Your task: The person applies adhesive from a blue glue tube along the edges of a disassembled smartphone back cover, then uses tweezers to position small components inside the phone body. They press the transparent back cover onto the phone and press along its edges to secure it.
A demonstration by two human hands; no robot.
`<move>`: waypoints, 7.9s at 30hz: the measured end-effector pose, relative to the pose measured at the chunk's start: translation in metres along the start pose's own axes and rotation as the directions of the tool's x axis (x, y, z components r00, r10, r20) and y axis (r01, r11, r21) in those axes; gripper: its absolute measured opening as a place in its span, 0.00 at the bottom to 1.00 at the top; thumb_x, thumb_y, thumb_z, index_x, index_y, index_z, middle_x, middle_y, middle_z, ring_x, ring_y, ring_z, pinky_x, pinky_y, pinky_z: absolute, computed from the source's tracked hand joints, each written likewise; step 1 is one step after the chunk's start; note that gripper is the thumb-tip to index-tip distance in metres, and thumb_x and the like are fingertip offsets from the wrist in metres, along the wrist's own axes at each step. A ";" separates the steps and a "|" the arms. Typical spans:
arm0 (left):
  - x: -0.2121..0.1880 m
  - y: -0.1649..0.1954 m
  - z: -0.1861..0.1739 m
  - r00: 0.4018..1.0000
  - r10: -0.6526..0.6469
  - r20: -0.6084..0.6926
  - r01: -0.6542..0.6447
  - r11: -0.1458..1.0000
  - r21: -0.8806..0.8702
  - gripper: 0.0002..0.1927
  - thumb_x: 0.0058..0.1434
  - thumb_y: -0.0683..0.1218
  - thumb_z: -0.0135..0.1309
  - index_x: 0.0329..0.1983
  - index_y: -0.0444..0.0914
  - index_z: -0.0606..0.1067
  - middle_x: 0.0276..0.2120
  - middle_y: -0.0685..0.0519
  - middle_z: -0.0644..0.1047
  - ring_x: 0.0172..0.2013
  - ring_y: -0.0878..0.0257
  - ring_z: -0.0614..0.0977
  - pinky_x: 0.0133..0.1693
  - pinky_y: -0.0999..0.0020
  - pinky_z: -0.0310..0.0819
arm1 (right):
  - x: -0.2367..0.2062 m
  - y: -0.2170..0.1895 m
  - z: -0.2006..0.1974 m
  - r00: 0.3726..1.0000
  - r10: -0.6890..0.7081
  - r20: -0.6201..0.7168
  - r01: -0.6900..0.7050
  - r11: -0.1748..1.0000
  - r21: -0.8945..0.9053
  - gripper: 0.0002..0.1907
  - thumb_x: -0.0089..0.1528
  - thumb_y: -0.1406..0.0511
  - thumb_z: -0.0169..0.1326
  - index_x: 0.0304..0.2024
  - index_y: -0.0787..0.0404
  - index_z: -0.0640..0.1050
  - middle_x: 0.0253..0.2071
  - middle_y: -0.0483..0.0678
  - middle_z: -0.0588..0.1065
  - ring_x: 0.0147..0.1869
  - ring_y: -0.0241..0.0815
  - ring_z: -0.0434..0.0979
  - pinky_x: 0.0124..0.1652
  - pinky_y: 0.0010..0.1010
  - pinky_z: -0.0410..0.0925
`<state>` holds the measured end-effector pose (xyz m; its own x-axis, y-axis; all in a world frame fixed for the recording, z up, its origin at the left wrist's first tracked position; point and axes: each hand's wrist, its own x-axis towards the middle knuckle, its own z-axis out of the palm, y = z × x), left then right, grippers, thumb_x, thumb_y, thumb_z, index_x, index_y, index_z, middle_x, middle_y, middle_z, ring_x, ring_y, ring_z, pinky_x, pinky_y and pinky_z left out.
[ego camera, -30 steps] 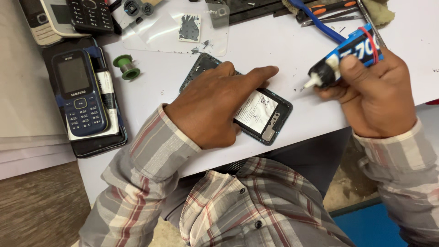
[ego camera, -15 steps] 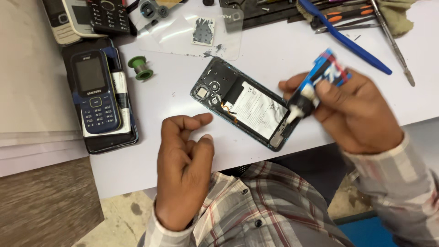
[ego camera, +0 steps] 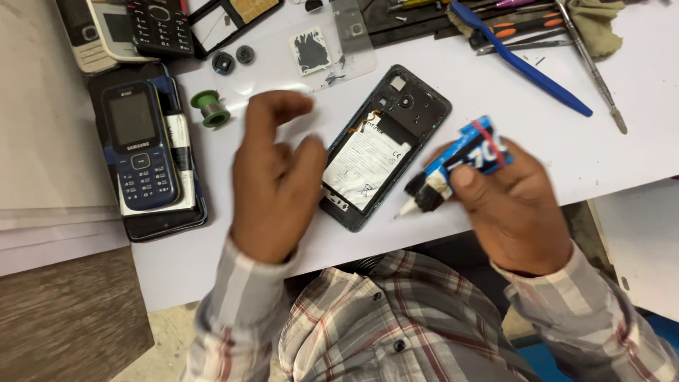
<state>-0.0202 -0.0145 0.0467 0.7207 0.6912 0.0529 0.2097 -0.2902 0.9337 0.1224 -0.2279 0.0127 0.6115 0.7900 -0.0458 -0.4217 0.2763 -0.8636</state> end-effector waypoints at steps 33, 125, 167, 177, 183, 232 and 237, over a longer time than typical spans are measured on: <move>-0.074 0.004 0.015 0.982 0.171 -0.074 -0.125 0.899 0.421 0.50 0.46 0.49 0.72 0.69 0.31 0.61 0.56 0.43 0.77 0.51 0.48 0.79 0.49 0.54 0.70 | -0.012 -0.016 0.030 0.905 -0.318 0.284 0.366 0.241 -0.899 0.19 0.59 0.67 0.67 0.46 0.71 0.75 0.32 0.50 0.78 0.20 0.25 0.62 0.22 0.21 0.53; -0.073 0.003 0.030 0.979 0.144 -0.146 -0.062 0.886 0.460 0.46 0.44 0.53 0.72 0.63 0.32 0.66 0.49 0.46 0.76 0.41 0.53 0.77 0.43 0.55 0.68 | 0.024 -0.032 0.007 0.884 -0.450 0.124 0.279 0.295 -0.914 0.12 0.73 0.67 0.61 0.46 0.71 0.74 0.36 0.53 0.79 0.35 0.35 0.81 0.30 0.17 0.68; -0.072 0.001 0.030 0.975 0.157 -0.156 -0.070 0.887 0.457 0.46 0.43 0.53 0.71 0.62 0.31 0.66 0.48 0.46 0.77 0.41 0.53 0.77 0.42 0.56 0.67 | 0.041 -0.040 -0.017 0.868 -0.471 0.160 0.308 0.256 -0.916 0.13 0.76 0.66 0.60 0.48 0.72 0.73 0.38 0.52 0.79 0.37 0.36 0.81 0.36 0.23 0.72; -0.072 0.002 0.030 0.978 0.136 -0.155 -0.053 0.890 0.452 0.44 0.44 0.53 0.71 0.62 0.32 0.67 0.48 0.47 0.77 0.40 0.53 0.76 0.41 0.56 0.67 | 0.046 -0.040 -0.031 0.870 -0.467 0.160 0.335 0.319 -0.887 0.12 0.79 0.68 0.59 0.48 0.73 0.72 0.40 0.52 0.78 0.40 0.36 0.81 0.41 0.24 0.76; -0.072 0.002 0.031 0.978 0.135 -0.158 -0.048 0.886 0.461 0.44 0.43 0.53 0.71 0.61 0.32 0.67 0.48 0.47 0.77 0.41 0.53 0.77 0.42 0.55 0.67 | 0.052 -0.042 -0.030 0.869 -0.467 0.165 0.340 0.320 -0.884 0.13 0.79 0.67 0.59 0.50 0.73 0.72 0.41 0.51 0.77 0.40 0.36 0.81 0.42 0.25 0.77; -0.058 -0.003 -0.010 0.991 0.126 -0.036 -0.100 0.905 0.414 0.43 0.39 0.47 0.71 0.59 0.35 0.67 0.46 0.43 0.79 0.48 0.45 0.80 0.49 0.53 0.73 | 0.078 -0.042 -0.010 0.892 -0.402 0.209 0.378 0.406 -0.832 0.12 0.73 0.70 0.60 0.50 0.74 0.73 0.40 0.50 0.77 0.39 0.35 0.80 0.38 0.23 0.74; -0.058 -0.003 -0.009 0.993 0.115 -0.032 -0.091 0.907 0.411 0.42 0.40 0.47 0.71 0.59 0.36 0.67 0.45 0.44 0.80 0.47 0.46 0.79 0.48 0.54 0.73 | 0.075 -0.043 -0.011 0.898 -0.391 0.202 0.365 0.407 -0.837 0.12 0.73 0.68 0.60 0.50 0.73 0.74 0.40 0.50 0.78 0.39 0.34 0.80 0.39 0.23 0.75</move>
<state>-0.0685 -0.0481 0.0435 0.7187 0.6740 0.1707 0.3959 -0.5985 0.6965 0.1940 -0.1870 0.0409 0.5787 0.7120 0.3977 0.6124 -0.0573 -0.7885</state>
